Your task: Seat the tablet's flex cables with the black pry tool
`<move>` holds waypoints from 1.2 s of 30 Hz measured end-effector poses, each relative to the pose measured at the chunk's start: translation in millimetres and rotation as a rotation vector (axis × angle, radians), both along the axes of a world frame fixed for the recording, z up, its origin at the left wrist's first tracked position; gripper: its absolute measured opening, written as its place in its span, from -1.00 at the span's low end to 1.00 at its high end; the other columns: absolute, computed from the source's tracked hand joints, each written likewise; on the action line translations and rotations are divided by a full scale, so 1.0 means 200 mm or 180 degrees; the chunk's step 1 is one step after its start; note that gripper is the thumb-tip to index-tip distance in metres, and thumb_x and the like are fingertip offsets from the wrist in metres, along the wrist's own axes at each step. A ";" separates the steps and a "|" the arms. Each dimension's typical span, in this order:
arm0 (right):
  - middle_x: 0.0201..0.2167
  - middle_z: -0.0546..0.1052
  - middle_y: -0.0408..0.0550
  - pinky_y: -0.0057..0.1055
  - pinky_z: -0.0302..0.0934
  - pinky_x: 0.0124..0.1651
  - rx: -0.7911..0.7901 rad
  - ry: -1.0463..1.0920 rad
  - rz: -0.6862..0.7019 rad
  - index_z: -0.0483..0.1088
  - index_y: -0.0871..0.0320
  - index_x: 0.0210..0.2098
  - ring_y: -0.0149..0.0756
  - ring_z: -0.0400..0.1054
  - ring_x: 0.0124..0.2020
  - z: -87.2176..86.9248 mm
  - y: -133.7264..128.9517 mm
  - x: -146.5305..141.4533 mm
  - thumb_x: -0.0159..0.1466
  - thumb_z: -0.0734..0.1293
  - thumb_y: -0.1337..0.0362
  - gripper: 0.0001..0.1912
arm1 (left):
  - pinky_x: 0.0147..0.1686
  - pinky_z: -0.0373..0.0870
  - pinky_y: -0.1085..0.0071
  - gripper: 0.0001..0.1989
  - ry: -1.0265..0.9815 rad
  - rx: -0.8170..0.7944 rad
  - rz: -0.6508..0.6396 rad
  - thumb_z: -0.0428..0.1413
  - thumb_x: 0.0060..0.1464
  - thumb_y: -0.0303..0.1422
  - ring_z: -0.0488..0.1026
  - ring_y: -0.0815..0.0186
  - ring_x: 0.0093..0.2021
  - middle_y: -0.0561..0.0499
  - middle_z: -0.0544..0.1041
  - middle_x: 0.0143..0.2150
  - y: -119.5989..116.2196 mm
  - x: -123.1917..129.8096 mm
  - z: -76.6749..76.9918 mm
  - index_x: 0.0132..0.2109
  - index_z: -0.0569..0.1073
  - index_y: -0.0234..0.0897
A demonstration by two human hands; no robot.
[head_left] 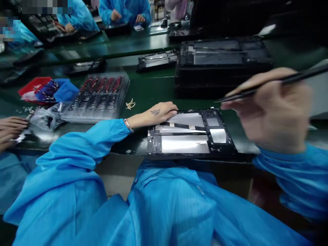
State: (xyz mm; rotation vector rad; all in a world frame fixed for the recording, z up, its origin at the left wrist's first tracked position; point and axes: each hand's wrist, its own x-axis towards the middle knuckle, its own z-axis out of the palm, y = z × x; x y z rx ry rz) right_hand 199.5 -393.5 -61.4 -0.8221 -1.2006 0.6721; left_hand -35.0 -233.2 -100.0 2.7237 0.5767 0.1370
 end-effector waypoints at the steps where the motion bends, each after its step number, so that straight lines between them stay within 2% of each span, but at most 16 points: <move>1: -0.32 0.56 -0.10 -0.35 0.56 -0.27 -0.0045 -0.0160 0.0177 0.60 0.10 -0.25 -0.29 0.56 -0.32 0.00 0.09 -0.05 0.28 0.54 0.07 -0.77 | 0.02 0.37 0.32 -0.62 -0.0141 0.0013 -0.0033 -0.13 0.45 -0.28 0.50 0.17 0.01 -0.19 0.54 0.04 -0.01 -0.01 -0.03 0.13 0.48 -0.38; 3: -0.36 0.57 -0.09 -0.36 0.56 -0.28 -0.0275 -0.0458 0.0330 0.60 0.12 -0.26 -0.30 0.56 -0.36 -0.03 0.22 -0.13 0.32 0.53 0.13 -0.81 | -0.05 0.37 0.34 -0.62 -0.0265 -0.0033 -0.0150 -0.14 0.46 -0.27 0.49 0.19 -0.04 -0.18 0.54 0.01 -0.01 -0.02 -0.05 0.11 0.49 -0.37; 5: -0.41 0.56 -0.13 -0.38 0.56 -0.27 -0.0632 -0.0709 0.0239 0.60 0.09 -0.25 -0.31 0.56 -0.38 -0.09 0.28 -0.15 0.35 0.50 0.14 -0.84 | -0.09 0.36 0.36 -0.63 -0.0271 -0.0115 -0.0271 -0.13 0.47 -0.27 0.49 0.21 -0.09 -0.16 0.53 -0.01 -0.01 -0.04 -0.05 0.09 0.49 -0.35; 10: -0.25 0.60 -0.13 -0.32 0.56 -0.06 -0.1205 -0.1210 -0.0004 0.59 0.04 -0.22 -0.27 0.58 -0.21 -0.17 0.27 -0.08 0.38 0.46 0.10 -0.84 | -0.06 0.38 0.33 -0.64 -0.0314 -0.0260 -0.0332 -0.12 0.48 -0.28 0.50 0.18 -0.01 -0.13 0.52 0.01 -0.02 -0.07 -0.05 0.13 0.50 -0.30; 17: -0.24 0.60 -0.10 -0.30 0.50 -0.15 -0.1435 -0.1819 -0.0024 0.58 0.05 -0.21 -0.24 0.57 -0.23 -0.14 0.25 -0.08 0.42 0.41 0.07 -0.80 | -0.14 0.39 0.31 -0.65 -0.0287 -0.0306 -0.0145 -0.10 0.48 -0.29 0.50 0.18 -0.05 -0.10 0.52 -0.04 -0.06 -0.06 -0.04 0.14 0.51 -0.30; 26: -0.24 0.59 -0.10 -0.20 0.45 -0.18 -0.1513 -0.2089 -0.0066 0.58 -0.01 -0.22 -0.16 0.56 -0.24 -0.12 0.25 -0.10 0.41 0.40 0.00 -0.78 | -0.15 0.40 0.31 -0.65 -0.0304 -0.0197 -0.0177 -0.09 0.49 -0.30 0.51 0.21 -0.09 -0.09 0.52 -0.05 -0.07 -0.06 -0.02 0.12 0.53 -0.33; 36: -0.25 0.58 -0.11 -0.22 0.55 -0.13 -0.1623 -0.1792 -0.0065 0.57 0.01 -0.25 -0.20 0.57 -0.23 -0.10 0.25 -0.12 0.37 0.44 0.01 -0.78 | -0.16 0.40 0.31 -0.66 -0.0181 -0.0258 -0.0120 -0.07 0.48 -0.30 0.51 0.21 -0.10 -0.10 0.52 -0.03 -0.07 -0.05 0.00 0.14 0.53 -0.33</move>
